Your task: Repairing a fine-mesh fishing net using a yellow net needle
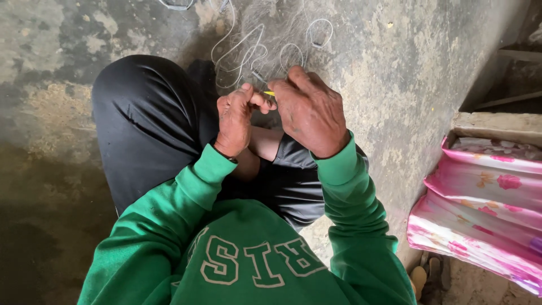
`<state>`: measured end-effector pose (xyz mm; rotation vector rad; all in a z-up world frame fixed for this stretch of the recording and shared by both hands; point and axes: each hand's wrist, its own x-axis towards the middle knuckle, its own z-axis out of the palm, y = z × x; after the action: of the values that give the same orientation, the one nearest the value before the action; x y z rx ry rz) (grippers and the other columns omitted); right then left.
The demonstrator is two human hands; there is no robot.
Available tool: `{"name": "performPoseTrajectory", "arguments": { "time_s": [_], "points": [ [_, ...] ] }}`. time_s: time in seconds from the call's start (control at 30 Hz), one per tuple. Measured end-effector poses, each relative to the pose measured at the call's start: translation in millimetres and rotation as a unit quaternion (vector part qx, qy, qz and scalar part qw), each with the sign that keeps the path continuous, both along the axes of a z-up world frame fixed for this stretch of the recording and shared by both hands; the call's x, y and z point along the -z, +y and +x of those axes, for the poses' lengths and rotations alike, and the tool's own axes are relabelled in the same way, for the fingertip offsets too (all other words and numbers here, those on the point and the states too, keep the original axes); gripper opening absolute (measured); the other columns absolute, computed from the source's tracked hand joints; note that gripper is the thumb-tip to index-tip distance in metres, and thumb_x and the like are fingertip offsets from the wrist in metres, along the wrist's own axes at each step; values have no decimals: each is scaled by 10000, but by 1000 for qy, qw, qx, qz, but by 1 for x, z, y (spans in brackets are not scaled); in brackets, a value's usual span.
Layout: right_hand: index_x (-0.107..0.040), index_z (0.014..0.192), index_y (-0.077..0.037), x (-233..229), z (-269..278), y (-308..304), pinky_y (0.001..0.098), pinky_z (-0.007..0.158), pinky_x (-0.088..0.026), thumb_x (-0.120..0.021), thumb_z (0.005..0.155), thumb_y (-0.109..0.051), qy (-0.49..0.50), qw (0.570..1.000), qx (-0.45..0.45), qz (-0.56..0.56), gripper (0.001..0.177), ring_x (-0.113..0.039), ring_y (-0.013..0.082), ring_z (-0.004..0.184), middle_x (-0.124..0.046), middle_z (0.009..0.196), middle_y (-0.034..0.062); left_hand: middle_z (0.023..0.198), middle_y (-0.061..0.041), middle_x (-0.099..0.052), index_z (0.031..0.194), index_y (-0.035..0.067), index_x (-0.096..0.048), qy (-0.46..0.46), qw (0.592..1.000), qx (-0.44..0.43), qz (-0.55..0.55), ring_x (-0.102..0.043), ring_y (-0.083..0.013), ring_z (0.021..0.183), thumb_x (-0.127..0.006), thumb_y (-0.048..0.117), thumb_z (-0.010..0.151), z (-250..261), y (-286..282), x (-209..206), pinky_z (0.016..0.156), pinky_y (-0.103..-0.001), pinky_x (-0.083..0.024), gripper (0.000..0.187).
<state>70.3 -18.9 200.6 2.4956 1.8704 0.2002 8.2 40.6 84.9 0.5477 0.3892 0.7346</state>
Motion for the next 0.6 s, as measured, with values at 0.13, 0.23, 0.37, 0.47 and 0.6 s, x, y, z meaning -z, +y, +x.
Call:
{"name": "performPoseTrajectory", "arguments": {
  "time_s": [0.13,0.23,0.37,0.47,0.6],
  "points": [
    [-515,890,-138,10,0,5,353,549,-486,-523,821,-133,4,1000,22,0,69,-554,254,671,-457,815,45,489,-182,-521,564,-41,-564,1,1000,14,26,-490,-184,465,-447,152,873,1,-2,6,479,-254,-418,383],
    [-491,888,-119,13,-2,11,356,548,-487,-506,833,-123,17,999,37,33,57,-557,273,651,-454,783,62,464,-142,-502,562,-15,-573,22,999,33,21,-378,-116,422,-446,201,862,1,-1,-2,409,-217,-311,391],
    [-481,934,-82,25,5,6,395,555,-486,-525,834,-102,97,991,55,75,111,-570,329,670,-475,776,104,456,-140,-539,565,-15,-602,31,992,89,-88,-525,-139,384,-470,249,827,6,-7,3,395,-178,-381,394],
    [-509,947,-62,24,7,6,414,557,-479,-518,822,-57,139,984,69,92,125,-576,339,677,-505,802,120,499,-189,-557,589,-52,-598,8,983,115,-146,-565,-194,414,-491,241,824,10,-6,7,474,-237,-493,390],
    [-536,972,-89,19,6,1,400,575,-481,-509,830,-92,91,989,73,90,145,-560,341,686,-470,787,102,541,-176,-574,603,-62,-599,-14,978,134,-160,-591,-174,453,-493,243,840,15,-10,9,503,-260,-535,400]
  ]
}}
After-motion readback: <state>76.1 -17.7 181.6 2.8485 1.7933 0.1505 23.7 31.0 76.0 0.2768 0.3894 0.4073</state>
